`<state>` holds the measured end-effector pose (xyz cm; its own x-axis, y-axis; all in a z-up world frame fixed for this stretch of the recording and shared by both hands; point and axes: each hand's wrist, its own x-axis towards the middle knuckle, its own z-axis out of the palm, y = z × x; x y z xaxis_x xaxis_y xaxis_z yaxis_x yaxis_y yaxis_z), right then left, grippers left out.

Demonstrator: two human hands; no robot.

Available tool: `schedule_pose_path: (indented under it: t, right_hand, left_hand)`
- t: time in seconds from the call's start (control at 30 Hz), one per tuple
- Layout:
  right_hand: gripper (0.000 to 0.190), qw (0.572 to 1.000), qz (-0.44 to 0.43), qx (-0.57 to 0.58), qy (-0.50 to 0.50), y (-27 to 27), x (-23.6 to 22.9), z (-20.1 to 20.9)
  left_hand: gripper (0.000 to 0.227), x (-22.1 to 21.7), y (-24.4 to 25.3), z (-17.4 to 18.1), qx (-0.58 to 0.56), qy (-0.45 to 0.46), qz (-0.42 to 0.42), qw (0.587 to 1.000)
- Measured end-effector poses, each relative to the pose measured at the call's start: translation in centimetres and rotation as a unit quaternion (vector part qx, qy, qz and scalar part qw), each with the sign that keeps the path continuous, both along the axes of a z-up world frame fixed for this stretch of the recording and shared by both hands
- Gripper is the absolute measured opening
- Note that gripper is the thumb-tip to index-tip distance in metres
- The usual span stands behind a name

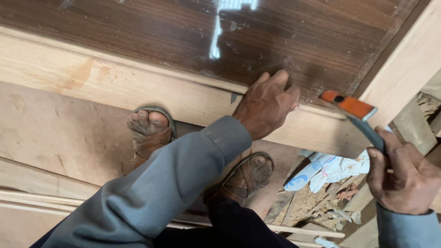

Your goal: The person hammers nails into the wooden frame of a door by hand using a hammer.

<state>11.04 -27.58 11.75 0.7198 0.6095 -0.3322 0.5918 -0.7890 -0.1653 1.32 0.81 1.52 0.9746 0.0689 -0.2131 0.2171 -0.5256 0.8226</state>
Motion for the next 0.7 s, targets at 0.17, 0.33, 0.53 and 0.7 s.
schedule_pose_path:
  t: [0.17, 0.33, 0.53, 0.7]
  right_hand:
    - [0.029, 0.999, 0.044, 0.018, -0.004, 2.7, -0.4, 0.6]
    - [0.038, 0.989, -0.114, -0.019, 0.089, 3.7, -0.3, 1.6]
    - [0.038, 0.977, -0.133, 0.006, 0.167, 3.7, 2.2, 2.3]
    - [0.039, 0.964, -0.095, -0.072, 0.239, 2.0, 5.8, 0.3]
  left_hand:
    - [0.026, 0.1, 0.0, 0.2, -0.006, -0.017, 0.003, 1.000]
    - [0.023, -0.2, 0.0, -0.1, 0.004, -0.019, -0.007, 1.000]
    - [0.018, -1.0, -0.7, -1.2, 0.022, -0.083, 0.016, 0.996]
    - [0.028, -1.5, -1.0, -1.6, 0.032, -0.112, 0.013, 0.993]
